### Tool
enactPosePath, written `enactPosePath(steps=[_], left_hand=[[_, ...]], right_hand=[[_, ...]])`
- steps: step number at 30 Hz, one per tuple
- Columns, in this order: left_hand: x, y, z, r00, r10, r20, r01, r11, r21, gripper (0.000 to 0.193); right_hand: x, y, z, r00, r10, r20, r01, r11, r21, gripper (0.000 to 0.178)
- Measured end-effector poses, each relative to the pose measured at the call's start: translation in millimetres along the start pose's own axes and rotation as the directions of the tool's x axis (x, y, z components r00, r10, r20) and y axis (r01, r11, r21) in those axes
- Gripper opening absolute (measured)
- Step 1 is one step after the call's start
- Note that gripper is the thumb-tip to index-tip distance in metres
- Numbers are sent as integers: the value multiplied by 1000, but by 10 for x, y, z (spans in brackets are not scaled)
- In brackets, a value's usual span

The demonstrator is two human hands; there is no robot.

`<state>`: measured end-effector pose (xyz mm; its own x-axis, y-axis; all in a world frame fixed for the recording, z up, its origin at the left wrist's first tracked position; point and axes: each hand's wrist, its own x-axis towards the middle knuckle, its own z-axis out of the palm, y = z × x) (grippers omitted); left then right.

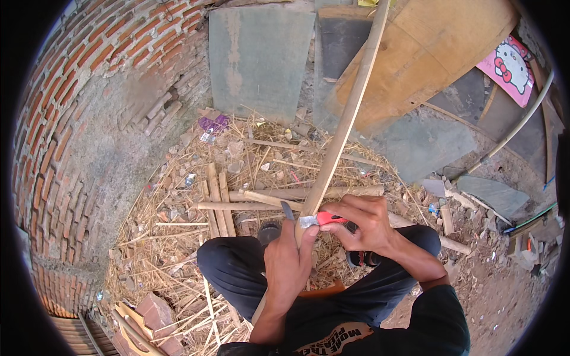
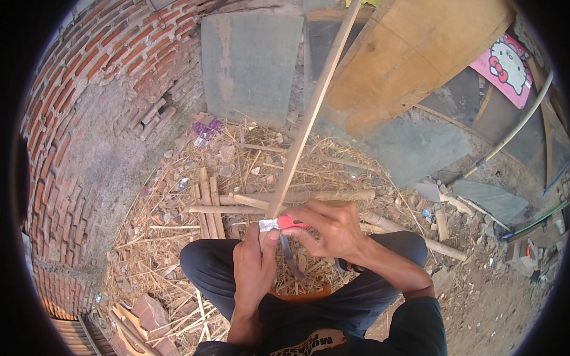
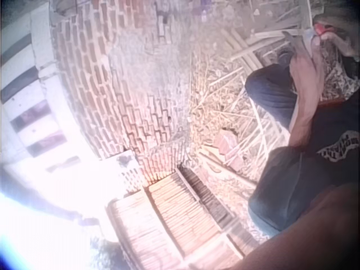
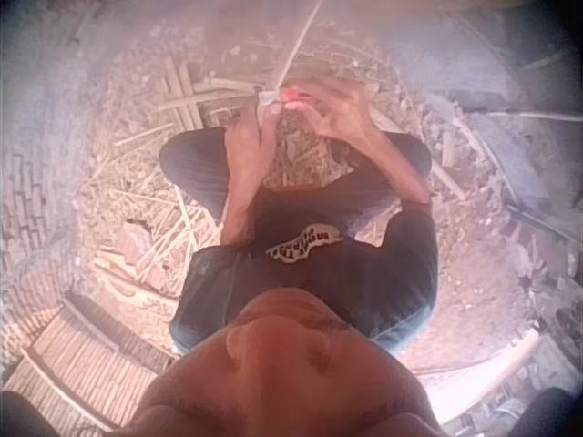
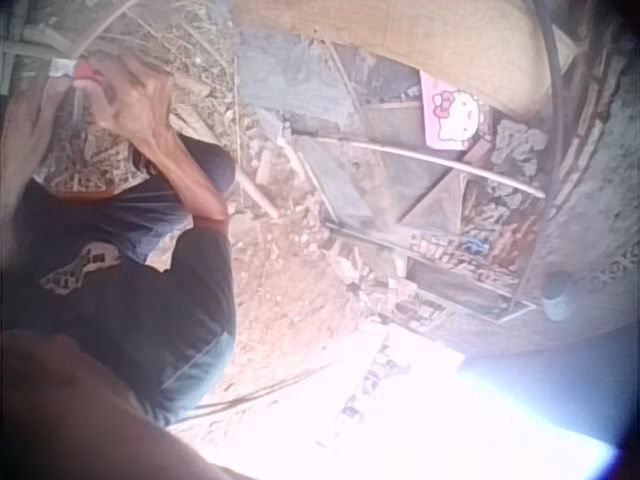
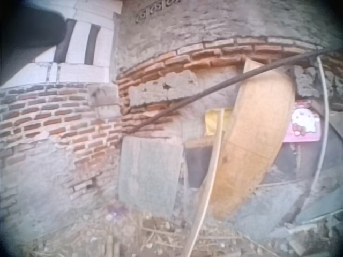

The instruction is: The person sits on the ground and uses a utility knife to shave thin strips from a long piece of wood. They hold the wood with one hand and scrape the blade along its length to remove the outer layer, creating wood shavings.

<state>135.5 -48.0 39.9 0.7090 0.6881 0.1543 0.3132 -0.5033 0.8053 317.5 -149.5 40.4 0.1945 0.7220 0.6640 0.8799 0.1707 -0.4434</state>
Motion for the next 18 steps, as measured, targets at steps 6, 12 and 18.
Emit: enactPosePath(steps=[6, 12, 18], left_hand=[[-25, -59, 20, 1000, 3, -7, -2, 1000, 18, 40], [-34, -61, 13, 1000, 8, -16, -8, 1000, 25, 40], [-53, -37, 1, 1000, -21, 5, 21, 1000, 16, 36]], right_hand=[[3, -3, -11, 1000, -9, 7, 10, 1000, -17, 30], [2, 2, 18, 1000, -30, -9, 29, 999, -33, 30], [-9, 148, 9, 993, 62, -103, -66, 997, -36, 25]])
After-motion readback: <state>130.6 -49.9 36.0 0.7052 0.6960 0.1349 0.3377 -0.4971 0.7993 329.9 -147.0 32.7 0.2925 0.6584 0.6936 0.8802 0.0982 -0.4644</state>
